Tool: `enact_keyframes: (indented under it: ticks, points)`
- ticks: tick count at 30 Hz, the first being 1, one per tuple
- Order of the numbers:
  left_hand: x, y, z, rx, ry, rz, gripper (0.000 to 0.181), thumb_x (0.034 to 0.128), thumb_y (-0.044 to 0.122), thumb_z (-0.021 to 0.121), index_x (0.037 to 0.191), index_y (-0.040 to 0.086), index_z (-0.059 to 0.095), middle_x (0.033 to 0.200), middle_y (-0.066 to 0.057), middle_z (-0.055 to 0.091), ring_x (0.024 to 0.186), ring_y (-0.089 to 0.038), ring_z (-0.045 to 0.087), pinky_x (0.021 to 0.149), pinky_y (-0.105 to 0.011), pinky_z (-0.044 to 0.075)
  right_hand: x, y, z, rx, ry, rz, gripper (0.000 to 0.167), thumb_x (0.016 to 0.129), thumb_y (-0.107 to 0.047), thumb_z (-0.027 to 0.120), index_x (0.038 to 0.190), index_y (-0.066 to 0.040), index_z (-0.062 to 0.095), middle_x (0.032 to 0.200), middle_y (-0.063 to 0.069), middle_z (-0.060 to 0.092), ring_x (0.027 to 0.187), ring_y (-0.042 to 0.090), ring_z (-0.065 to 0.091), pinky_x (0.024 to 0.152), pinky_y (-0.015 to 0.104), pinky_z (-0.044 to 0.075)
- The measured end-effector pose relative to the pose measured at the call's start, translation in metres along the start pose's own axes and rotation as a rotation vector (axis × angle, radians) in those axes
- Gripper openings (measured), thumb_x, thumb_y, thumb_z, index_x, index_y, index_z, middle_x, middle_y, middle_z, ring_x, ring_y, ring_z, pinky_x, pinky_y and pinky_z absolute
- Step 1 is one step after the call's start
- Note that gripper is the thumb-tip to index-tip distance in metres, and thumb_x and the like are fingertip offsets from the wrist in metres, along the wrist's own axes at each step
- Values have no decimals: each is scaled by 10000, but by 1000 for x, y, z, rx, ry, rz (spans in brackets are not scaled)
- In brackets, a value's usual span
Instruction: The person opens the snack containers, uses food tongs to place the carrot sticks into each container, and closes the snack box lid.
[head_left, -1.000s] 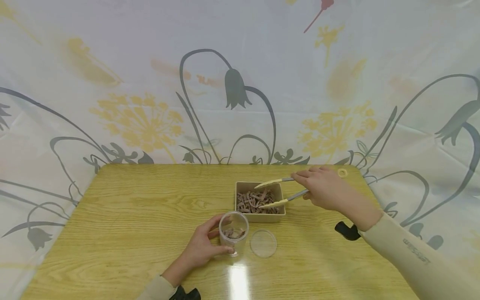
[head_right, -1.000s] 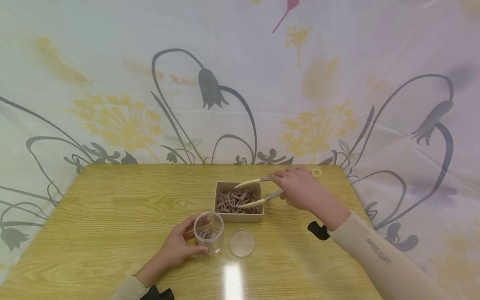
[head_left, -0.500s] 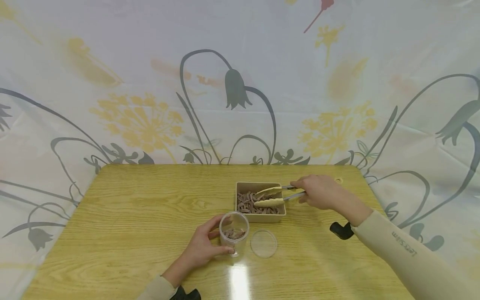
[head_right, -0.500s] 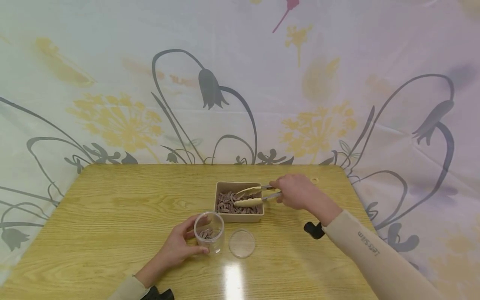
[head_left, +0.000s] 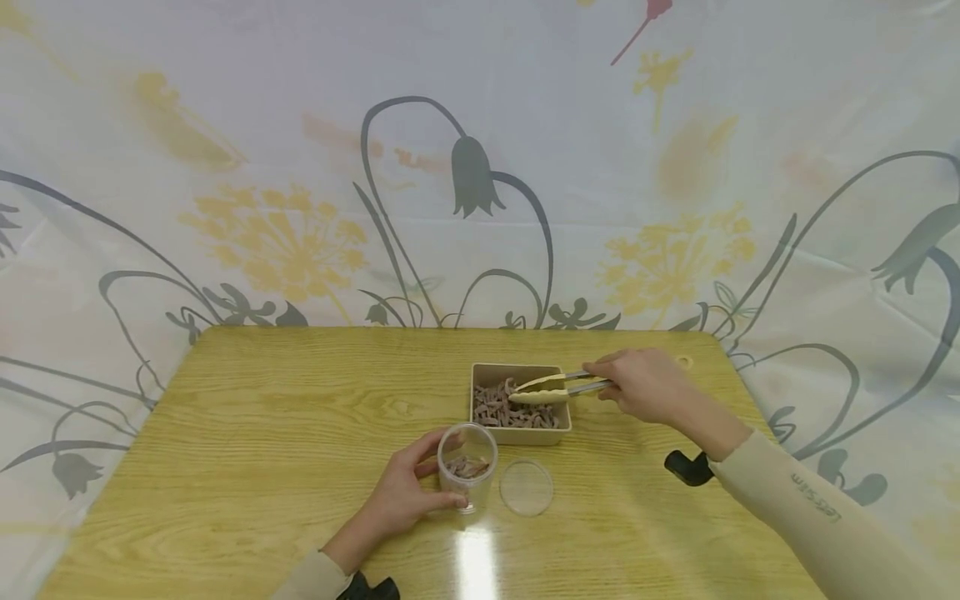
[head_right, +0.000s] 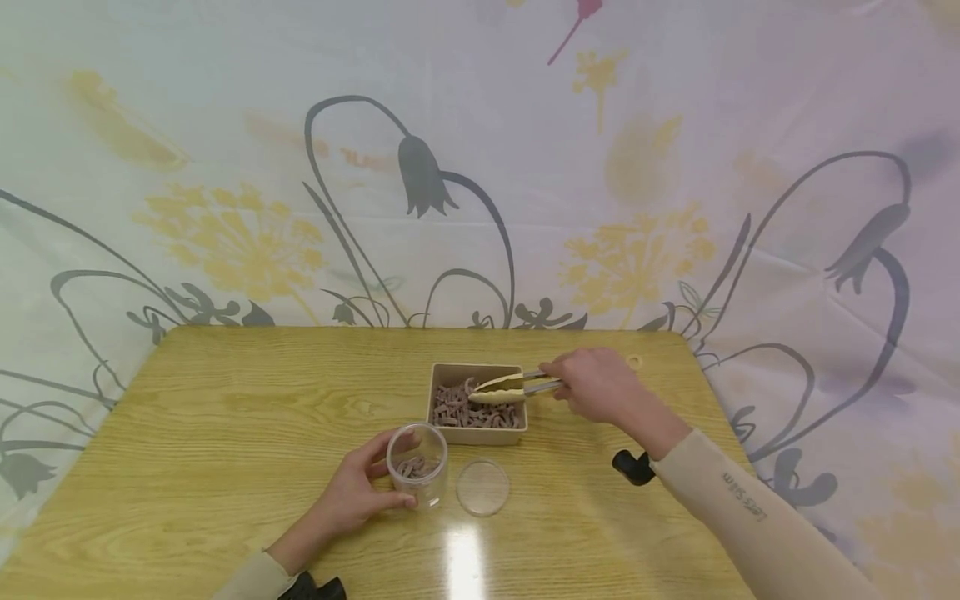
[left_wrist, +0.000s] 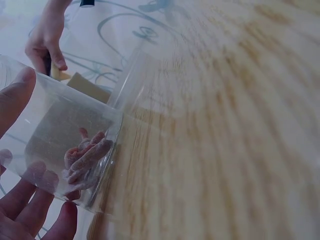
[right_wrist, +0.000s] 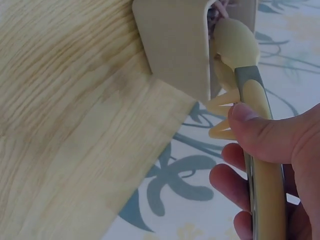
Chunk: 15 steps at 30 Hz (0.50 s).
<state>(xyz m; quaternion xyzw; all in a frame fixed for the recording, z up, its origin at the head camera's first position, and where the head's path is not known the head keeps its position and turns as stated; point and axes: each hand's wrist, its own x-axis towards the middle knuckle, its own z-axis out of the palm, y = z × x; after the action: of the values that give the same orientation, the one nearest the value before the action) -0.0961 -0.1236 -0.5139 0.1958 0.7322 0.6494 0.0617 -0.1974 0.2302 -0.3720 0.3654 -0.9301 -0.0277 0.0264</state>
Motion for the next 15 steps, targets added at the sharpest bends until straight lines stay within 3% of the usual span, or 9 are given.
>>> enact_keyframes:
  ticks: [7,15]
  points:
    - [0,2,0,3,-1,-11,856,681,125,912,1434,123,504,1371,-177,565,1172,-419,593,987,-413,486,-6,6,-4,-1,46,-2,388,832,-160,807,1201,-76,720,1086,112,731,819,279,703,569,360,534]
    - [0,2,0,5,-2,-9,857,692,107,905,1443,102,492,1371,-188,562,1175,-417,592,996,-424,478,-10,9,-6,26,69,19,410,831,-178,811,1215,-70,714,1106,125,726,803,272,706,547,344,523]
